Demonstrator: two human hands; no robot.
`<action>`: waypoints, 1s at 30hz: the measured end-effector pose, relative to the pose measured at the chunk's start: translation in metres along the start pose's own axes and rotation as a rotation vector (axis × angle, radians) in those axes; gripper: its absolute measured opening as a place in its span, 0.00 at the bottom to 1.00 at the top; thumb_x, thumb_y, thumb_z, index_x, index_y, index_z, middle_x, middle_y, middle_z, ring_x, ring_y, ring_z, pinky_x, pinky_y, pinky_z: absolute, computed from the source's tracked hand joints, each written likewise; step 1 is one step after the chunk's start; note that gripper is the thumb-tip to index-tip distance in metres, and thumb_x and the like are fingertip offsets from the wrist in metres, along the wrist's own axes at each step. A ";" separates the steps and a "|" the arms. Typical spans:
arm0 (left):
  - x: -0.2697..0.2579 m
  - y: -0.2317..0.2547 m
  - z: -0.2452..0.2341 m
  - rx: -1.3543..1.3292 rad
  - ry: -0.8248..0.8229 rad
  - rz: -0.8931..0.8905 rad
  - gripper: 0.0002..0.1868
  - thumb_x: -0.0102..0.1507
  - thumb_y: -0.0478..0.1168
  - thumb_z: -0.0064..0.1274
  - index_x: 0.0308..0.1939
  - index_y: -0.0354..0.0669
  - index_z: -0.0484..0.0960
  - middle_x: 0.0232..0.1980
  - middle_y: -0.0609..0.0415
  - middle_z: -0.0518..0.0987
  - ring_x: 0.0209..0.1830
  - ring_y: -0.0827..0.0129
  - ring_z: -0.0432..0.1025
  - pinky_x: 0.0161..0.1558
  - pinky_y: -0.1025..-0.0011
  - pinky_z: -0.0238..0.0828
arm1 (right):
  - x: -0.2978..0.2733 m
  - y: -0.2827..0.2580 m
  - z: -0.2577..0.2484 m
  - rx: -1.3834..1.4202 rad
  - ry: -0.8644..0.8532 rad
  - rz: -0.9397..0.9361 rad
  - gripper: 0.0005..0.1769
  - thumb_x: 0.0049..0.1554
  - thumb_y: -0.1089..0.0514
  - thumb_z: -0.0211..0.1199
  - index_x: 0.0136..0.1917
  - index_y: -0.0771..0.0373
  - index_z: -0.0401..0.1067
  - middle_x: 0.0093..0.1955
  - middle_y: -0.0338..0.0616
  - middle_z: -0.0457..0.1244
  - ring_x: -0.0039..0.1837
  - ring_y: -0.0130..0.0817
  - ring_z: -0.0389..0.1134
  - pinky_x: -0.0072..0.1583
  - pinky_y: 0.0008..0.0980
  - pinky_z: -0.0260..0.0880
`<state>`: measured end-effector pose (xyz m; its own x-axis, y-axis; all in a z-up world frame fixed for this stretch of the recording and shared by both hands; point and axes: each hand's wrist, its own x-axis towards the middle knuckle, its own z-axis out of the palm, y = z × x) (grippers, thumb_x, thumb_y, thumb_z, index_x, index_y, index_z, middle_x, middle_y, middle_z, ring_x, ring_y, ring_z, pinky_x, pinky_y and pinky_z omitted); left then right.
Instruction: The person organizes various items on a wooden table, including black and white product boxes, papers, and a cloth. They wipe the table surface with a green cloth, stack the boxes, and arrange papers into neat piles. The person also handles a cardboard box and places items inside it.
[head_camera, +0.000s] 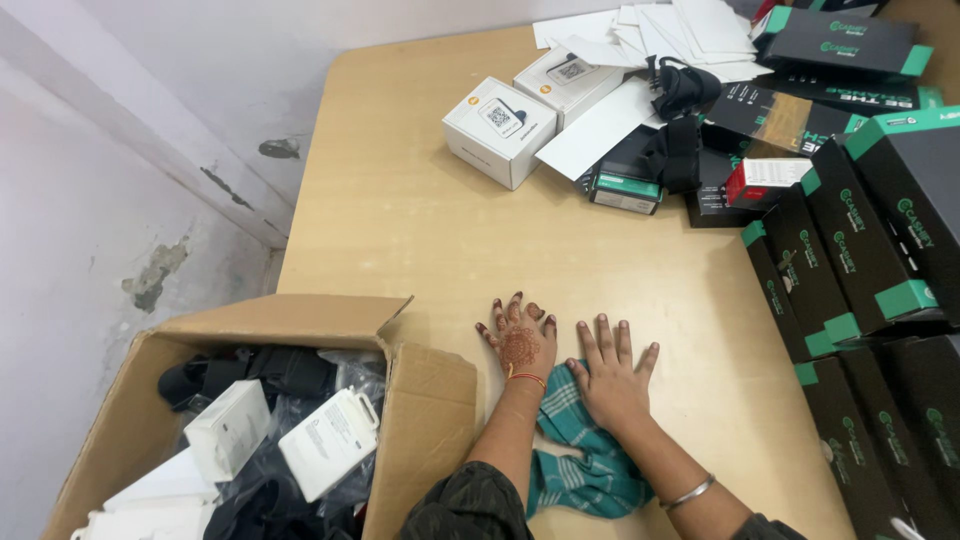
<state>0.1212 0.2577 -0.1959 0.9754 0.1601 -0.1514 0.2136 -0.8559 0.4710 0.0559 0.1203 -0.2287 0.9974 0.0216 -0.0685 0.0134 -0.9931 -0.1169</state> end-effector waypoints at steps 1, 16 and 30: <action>0.008 0.000 0.000 -0.003 0.005 -0.011 0.17 0.66 0.56 0.51 0.55 0.58 0.80 0.79 0.61 0.58 0.84 0.55 0.39 0.77 0.33 0.21 | 0.013 -0.001 -0.001 0.000 0.034 0.000 0.39 0.63 0.32 0.38 0.83 0.43 0.40 0.86 0.42 0.34 0.85 0.48 0.31 0.72 0.77 0.25; 0.028 0.020 -0.005 0.117 0.131 -0.072 0.30 0.63 0.64 0.44 0.65 0.57 0.68 0.76 0.61 0.55 0.80 0.54 0.40 0.70 0.27 0.22 | 0.220 0.043 -0.051 0.007 0.353 -0.147 0.62 0.51 0.19 0.48 0.83 0.59 0.37 0.86 0.49 0.32 0.85 0.46 0.30 0.77 0.60 0.28; 0.036 0.002 0.019 0.023 0.237 -0.042 0.29 0.59 0.65 0.52 0.59 0.60 0.74 0.74 0.67 0.62 0.80 0.60 0.43 0.72 0.29 0.17 | 0.112 0.067 -0.008 0.158 0.505 0.039 0.49 0.48 0.30 0.68 0.70 0.65 0.63 0.77 0.48 0.53 0.83 0.48 0.40 0.72 0.76 0.33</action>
<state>0.1557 0.2524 -0.2165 0.9517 0.3044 0.0387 0.2557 -0.8564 0.4486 0.1691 0.0552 -0.2367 0.9071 -0.1124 0.4055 0.0036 -0.9616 -0.2745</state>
